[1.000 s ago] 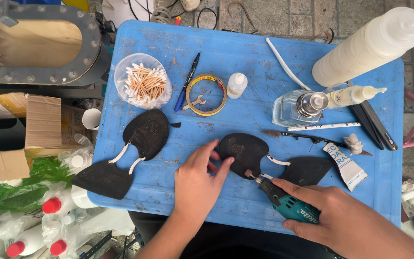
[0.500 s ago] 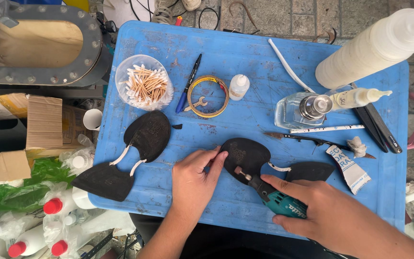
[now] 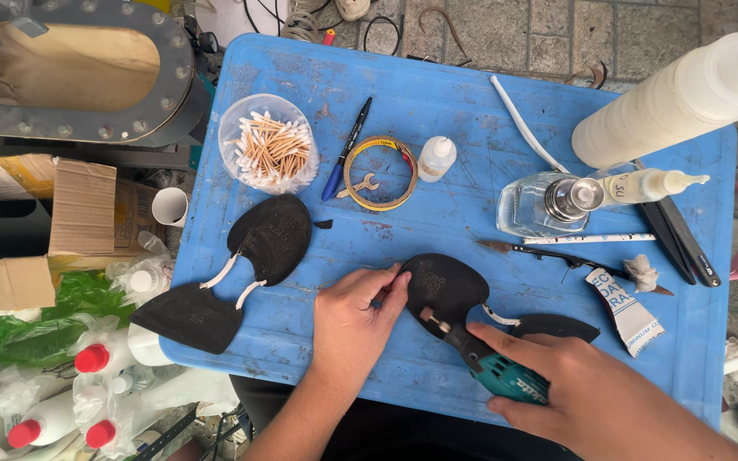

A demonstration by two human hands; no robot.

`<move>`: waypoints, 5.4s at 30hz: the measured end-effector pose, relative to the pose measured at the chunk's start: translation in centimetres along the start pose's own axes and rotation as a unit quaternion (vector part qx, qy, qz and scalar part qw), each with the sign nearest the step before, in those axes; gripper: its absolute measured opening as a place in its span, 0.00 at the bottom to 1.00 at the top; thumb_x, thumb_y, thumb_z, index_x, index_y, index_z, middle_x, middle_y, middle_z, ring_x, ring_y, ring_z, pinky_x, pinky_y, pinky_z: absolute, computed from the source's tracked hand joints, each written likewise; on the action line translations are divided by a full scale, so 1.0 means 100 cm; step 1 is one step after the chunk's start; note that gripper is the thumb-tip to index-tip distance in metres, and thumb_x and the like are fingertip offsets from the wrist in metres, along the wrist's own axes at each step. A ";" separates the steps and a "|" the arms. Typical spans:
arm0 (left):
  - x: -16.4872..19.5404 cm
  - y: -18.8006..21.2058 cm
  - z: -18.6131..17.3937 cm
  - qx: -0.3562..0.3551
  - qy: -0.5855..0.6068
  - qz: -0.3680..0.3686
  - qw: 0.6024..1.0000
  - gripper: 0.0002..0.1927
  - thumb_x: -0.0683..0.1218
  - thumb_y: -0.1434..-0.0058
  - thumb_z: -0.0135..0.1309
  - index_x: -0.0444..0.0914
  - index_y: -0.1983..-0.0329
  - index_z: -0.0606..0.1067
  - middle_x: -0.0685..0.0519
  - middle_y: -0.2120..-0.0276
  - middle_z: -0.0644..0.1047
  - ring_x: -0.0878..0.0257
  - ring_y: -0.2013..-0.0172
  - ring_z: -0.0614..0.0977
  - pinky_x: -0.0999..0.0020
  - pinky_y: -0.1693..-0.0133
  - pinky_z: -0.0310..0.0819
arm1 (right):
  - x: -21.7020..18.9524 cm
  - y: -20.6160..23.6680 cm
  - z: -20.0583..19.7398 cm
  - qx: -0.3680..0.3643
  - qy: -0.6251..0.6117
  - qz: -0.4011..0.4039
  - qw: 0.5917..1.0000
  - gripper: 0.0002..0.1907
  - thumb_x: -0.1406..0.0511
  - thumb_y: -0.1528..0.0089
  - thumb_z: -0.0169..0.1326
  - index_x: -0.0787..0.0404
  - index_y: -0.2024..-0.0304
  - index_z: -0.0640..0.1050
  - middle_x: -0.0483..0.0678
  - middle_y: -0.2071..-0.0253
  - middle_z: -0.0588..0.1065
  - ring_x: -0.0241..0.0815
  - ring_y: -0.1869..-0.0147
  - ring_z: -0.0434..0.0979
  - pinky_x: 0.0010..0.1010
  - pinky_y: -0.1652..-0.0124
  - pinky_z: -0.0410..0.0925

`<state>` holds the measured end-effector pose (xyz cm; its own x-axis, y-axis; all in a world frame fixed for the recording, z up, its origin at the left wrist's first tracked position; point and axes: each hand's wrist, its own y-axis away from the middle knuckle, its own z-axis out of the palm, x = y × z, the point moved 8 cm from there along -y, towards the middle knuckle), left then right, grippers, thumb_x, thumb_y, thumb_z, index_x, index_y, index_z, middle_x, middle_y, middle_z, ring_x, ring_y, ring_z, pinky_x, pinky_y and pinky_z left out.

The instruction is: The person uses a rotary tool to grind the surface of black shoe insoles on a blue workbench. They hold the insoles with one hand and operate the rotary tool with the other, focusing on smoothing the top surface and edges.

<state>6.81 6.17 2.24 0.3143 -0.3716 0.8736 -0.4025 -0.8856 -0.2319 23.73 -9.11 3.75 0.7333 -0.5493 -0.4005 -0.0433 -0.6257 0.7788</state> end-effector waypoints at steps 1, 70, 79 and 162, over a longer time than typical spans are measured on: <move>0.000 0.001 0.000 0.001 -0.002 -0.002 1.000 0.07 0.41 0.42 0.66 0.34 0.62 0.83 0.49 0.73 0.82 0.63 0.75 0.85 0.72 0.72 0.78 | -0.001 0.002 0.000 0.000 -0.005 -0.006 1.000 0.48 0.53 0.47 0.66 0.37 0.25 0.65 0.48 0.53 0.82 0.49 0.52 0.85 0.34 0.49 0.73; 0.004 0.001 0.000 -0.003 -0.025 0.011 1.000 0.08 0.41 0.42 0.66 0.34 0.61 0.82 0.50 0.72 0.82 0.64 0.73 0.86 0.73 0.72 0.79 | 0.005 0.005 -0.005 0.093 -0.099 0.001 0.991 0.46 0.55 0.49 0.68 0.36 0.28 0.70 0.46 0.54 0.83 0.43 0.55 0.83 0.31 0.53 0.75; 0.003 0.001 0.000 -0.004 -0.029 0.011 1.000 0.08 0.41 0.42 0.66 0.33 0.61 0.82 0.50 0.71 0.83 0.64 0.73 0.86 0.73 0.72 0.79 | -0.005 0.007 -0.009 0.141 -0.106 -0.063 0.982 0.43 0.55 0.49 0.68 0.42 0.30 0.71 0.50 0.55 0.84 0.47 0.57 0.84 0.32 0.54 0.74; 0.030 0.010 0.030 -0.159 -0.156 0.025 0.975 0.49 0.56 0.63 0.76 0.45 0.36 0.69 0.49 0.58 0.70 0.54 0.55 0.74 0.54 0.54 0.69 | 0.006 0.005 -0.005 0.124 -0.100 0.030 0.987 0.42 0.52 0.44 0.66 0.44 0.28 0.69 0.54 0.56 0.84 0.48 0.59 0.85 0.32 0.55 0.76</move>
<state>9.93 3.35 3.36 0.5140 -0.5227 0.6801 -0.6539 -0.7520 -0.0837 24.48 -9.52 4.14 0.5765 -0.6723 -0.4645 -0.2652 -0.6916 0.6719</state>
